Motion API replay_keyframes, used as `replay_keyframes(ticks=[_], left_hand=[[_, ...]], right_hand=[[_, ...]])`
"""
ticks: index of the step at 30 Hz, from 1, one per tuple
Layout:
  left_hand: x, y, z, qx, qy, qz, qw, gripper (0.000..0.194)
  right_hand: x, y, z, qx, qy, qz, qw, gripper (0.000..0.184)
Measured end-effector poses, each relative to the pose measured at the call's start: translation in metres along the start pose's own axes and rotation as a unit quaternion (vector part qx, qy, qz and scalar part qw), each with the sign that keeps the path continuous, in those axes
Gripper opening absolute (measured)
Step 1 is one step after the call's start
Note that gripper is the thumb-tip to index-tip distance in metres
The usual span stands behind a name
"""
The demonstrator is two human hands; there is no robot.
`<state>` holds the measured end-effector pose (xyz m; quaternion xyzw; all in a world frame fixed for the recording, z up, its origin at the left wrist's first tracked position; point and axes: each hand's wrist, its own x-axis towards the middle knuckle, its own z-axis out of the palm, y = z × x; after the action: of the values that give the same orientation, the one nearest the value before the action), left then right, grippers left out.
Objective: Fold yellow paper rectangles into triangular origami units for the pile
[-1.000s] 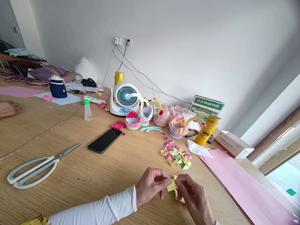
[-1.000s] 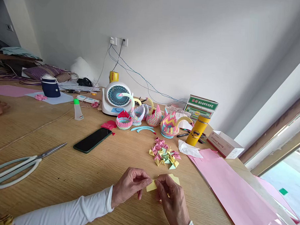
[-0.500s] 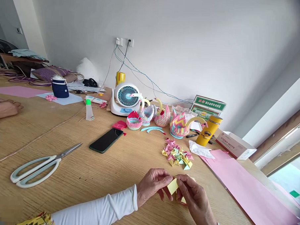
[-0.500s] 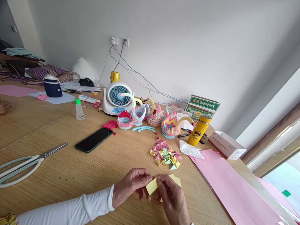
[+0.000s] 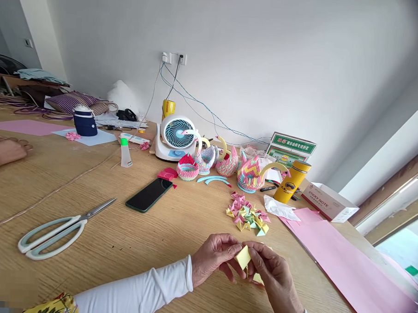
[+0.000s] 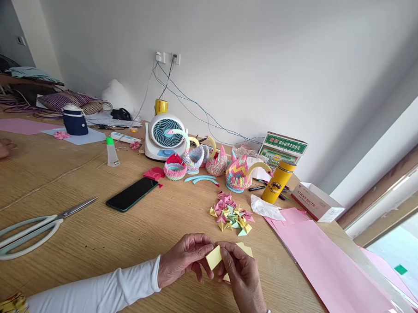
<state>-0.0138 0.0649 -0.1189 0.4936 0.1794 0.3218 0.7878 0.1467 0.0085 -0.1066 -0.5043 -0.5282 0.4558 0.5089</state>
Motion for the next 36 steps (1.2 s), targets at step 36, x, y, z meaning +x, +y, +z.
replay_keyframes(ticks=[36], left_hand=[[-0.001,0.001,0.001,-0.003,-0.010,-0.012,1.000,0.040]], right_hand=[[-0.001,0.010,-0.002,0.023,0.010,0.028,0.999,0.041]])
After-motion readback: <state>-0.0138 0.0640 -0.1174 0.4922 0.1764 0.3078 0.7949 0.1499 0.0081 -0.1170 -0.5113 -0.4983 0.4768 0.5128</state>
